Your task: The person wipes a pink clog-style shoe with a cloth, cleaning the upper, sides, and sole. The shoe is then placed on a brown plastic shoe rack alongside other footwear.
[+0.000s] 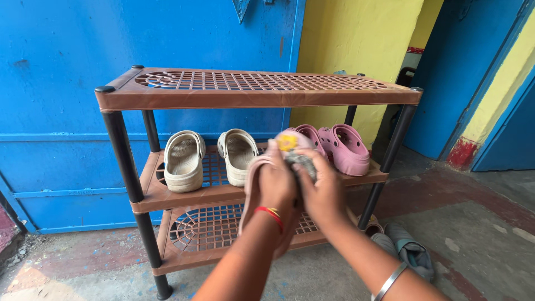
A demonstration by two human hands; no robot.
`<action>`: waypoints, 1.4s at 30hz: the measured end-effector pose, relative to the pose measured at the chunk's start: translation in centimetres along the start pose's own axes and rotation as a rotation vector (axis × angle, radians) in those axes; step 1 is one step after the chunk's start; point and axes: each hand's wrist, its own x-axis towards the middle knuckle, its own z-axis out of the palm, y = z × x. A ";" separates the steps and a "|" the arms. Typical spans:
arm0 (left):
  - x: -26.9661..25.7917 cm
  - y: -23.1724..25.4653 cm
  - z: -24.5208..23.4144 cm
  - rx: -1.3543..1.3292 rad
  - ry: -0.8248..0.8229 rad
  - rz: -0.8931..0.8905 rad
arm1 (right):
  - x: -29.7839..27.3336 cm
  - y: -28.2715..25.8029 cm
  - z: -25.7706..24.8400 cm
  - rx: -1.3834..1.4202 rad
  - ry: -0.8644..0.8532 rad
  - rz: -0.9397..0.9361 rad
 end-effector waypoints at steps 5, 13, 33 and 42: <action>-3.8 -4.9 1.8 0.869 -0.230 0.227 | 3.2 1.6 -4.8 -0.344 0.223 0.208; 0.0 -0.8 -0.5 0.399 0.102 -0.036 | 0.4 0.1 -0.5 -0.281 0.040 -0.169; 2.2 1.5 -2.3 0.069 0.271 0.057 | -0.9 -3.0 -0.9 -0.122 -0.086 -0.188; 0.7 -3.8 -0.7 0.559 0.085 0.065 | 1.0 -3.1 -1.7 -0.274 0.066 -0.277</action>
